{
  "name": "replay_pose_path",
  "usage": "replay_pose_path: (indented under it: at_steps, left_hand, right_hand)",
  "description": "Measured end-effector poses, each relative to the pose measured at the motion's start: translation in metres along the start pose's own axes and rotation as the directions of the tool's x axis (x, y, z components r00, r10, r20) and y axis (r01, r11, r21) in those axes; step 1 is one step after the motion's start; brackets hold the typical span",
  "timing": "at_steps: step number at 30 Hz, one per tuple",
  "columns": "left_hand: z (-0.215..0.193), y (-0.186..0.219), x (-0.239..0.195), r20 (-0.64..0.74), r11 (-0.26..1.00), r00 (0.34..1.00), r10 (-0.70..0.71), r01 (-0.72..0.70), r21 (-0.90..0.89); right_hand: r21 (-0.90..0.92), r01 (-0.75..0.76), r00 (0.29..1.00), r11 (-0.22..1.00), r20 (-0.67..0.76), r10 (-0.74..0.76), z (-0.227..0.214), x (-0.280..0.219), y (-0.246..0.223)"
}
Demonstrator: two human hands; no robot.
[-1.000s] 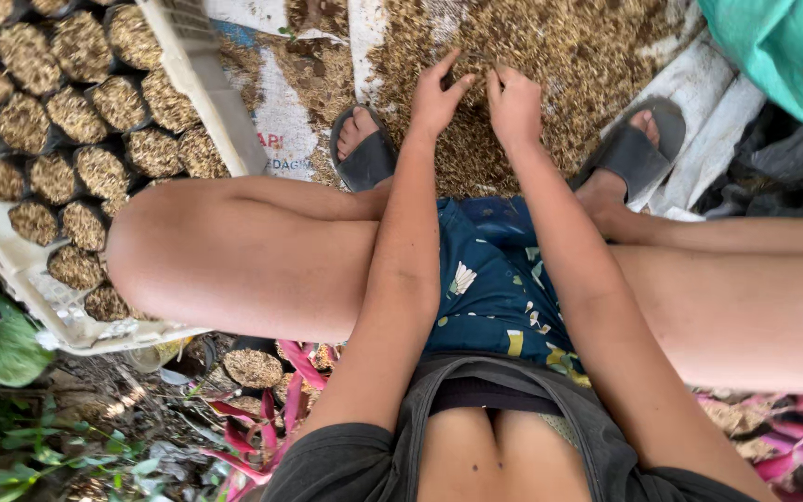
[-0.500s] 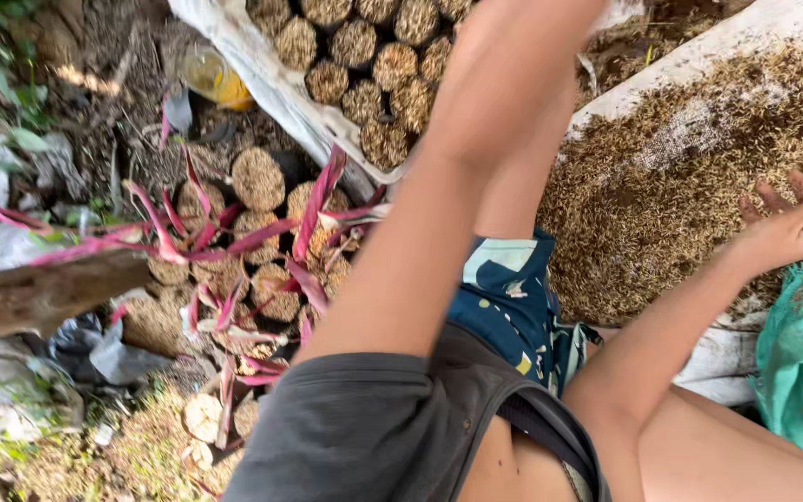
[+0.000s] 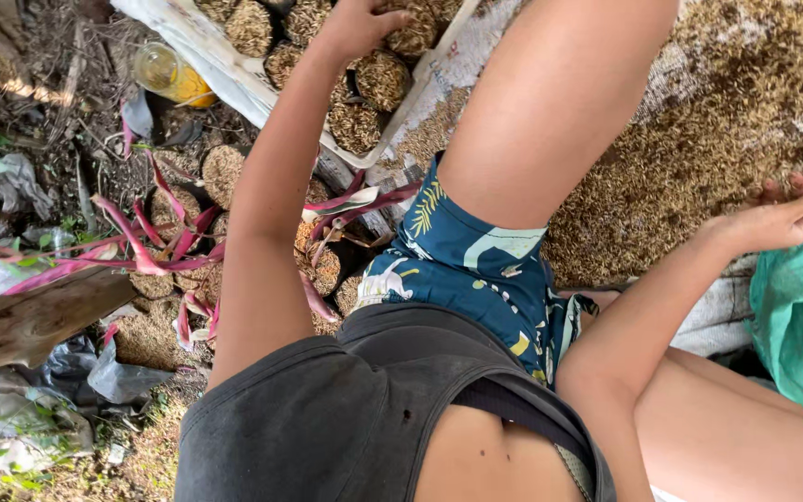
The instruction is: The person sits cross-legged and repeatedly scoops loose substrate from a pile, packs it into small black plastic pots, and places the filled pots into a white crate. The process is continuous and repetitive.
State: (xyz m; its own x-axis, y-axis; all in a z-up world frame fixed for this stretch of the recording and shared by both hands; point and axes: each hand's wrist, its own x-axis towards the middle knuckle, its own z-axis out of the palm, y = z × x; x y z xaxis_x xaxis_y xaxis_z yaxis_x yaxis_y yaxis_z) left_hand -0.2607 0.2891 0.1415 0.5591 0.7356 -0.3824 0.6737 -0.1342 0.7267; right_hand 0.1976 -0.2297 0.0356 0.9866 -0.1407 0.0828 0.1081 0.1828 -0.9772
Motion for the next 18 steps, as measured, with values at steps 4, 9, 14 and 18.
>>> replay_pose_path:
  at_steps: [4, 9, 14, 18]
  left_hand:
    - [0.007, -0.022, 0.013, -0.095, 0.809, 0.815, 0.571, -0.54, 0.233]
    - [-0.019, 0.004, -0.014, -0.015, 0.914, 0.99, 0.141, -0.124, 0.386]
    - [-0.039, 0.071, -0.039, 0.112, 0.905, 0.991, 0.071, -0.111, 0.41]
    - [-0.075, 0.149, -0.062, 0.088, 0.97, 0.995, -0.036, 0.014, 0.244]
  right_hand:
    - [0.084, -0.003, 1.0, 0.996, 0.01, 0.002, -0.019, 0.003, 0.01]
    - [0.041, 0.042, 0.999, 0.998, -0.013, -0.042, -0.025, -0.006, 0.017]
    - [0.144, -0.025, 0.997, 0.989, -0.063, 0.034, -0.027, -0.03, 0.003]
    - [0.024, 0.207, 0.932, 0.978, -0.309, -0.189, -0.079, -0.001, -0.027]
